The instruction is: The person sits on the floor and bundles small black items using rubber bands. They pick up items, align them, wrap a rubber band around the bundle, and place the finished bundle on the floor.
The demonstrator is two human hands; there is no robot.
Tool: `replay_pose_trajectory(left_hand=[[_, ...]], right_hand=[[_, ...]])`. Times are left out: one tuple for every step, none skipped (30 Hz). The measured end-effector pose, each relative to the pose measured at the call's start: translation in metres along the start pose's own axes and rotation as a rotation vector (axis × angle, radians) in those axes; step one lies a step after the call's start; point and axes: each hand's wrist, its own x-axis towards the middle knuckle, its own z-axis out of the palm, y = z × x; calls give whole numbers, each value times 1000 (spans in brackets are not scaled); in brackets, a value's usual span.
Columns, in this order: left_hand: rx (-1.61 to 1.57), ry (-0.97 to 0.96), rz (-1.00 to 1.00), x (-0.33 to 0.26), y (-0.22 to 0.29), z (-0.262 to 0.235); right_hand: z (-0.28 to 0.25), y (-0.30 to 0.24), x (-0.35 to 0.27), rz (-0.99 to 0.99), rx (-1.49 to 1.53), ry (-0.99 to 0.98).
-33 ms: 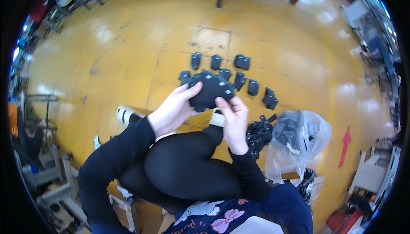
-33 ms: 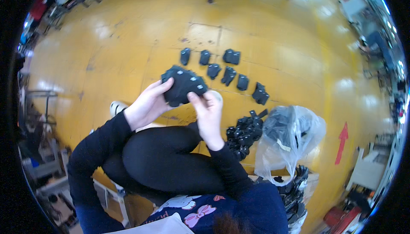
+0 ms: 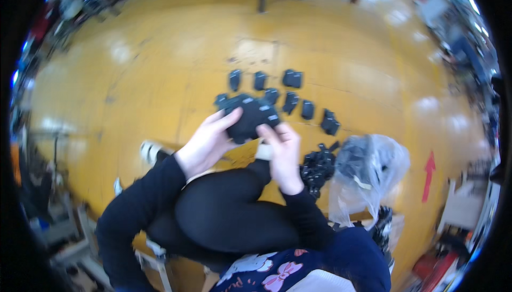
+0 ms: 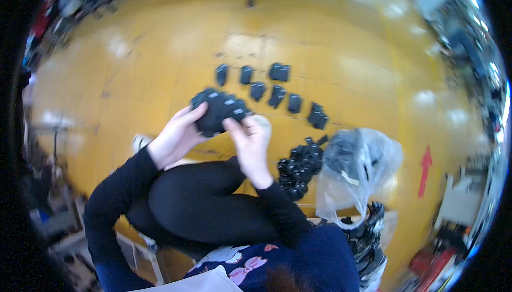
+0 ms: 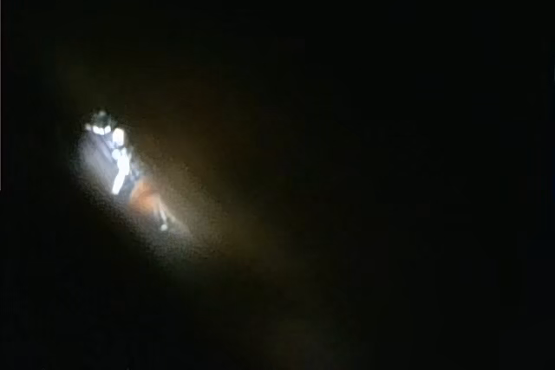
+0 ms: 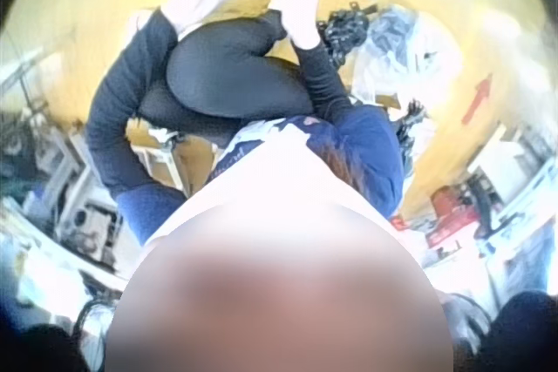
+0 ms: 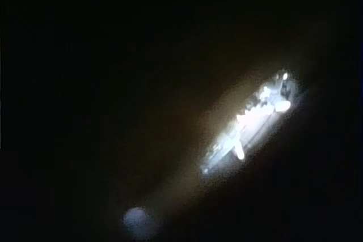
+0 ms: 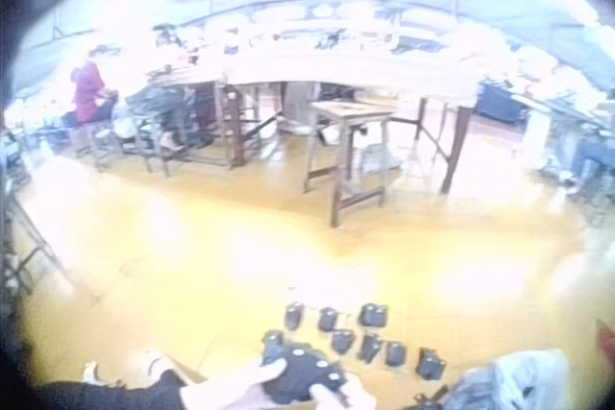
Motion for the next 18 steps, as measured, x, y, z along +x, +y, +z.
replay_pose_trajectory(left_hand=[[41, 41, -6, 1, 1, 3], [85, 59, -12, -2, 2, 5], [104, 64, 10, 1, 3, 10], [138, 104, 5, -2, 4, 14], [141, 90, 14, -3, 5, 18], [145, 165, -7, -3, 5, 20], [193, 88, 38, 1, 5, 23], [228, 95, 58, 0, 4, 22], [251, 120, 52, 2, 4, 23], [239, 184, 47, -2, -2, 17], [232, 179, 78, 0, -3, 17], [234, 150, 100, -1, -5, 14], [230, 168, 92, 0, -5, 11], [212, 199, 83, 0, -5, 10], [208, 192, 92, 0, -5, 10], [189, 197, 100, -1, -5, 11], [150, 172, 111, 0, -3, 12], [173, 182, 94, 2, -1, 13]], right_hand=[[-1, -1, 1, 6, -35, -15], [1, 1, 0, -30, -15, -57], [3, 4, 5, 28, 5, -52], [8, 8, 11, 21, 1, -49], [11, 11, 15, 32, 63, -68], [10, 14, 19, -16, -157, -46], [8, 16, 24, -161, -146, -27], [6, 18, 23, -188, -110, 12], [3, 18, 24, -224, -114, 4], [3, 21, 19, -234, -140, -12], [0, 19, 19, -234, -164, -18], [0, 17, 17, -227, -141, -20], [0, 16, 16, -216, -118, -24], [1, 15, 15, -239, -61, -41], [0, 14, 15, -232, -45, -42], [0, 13, 16, -200, -2, -24], [-1, 13, 18, -192, 66, -18], [-3, 14, 20, -180, 162, -25]])
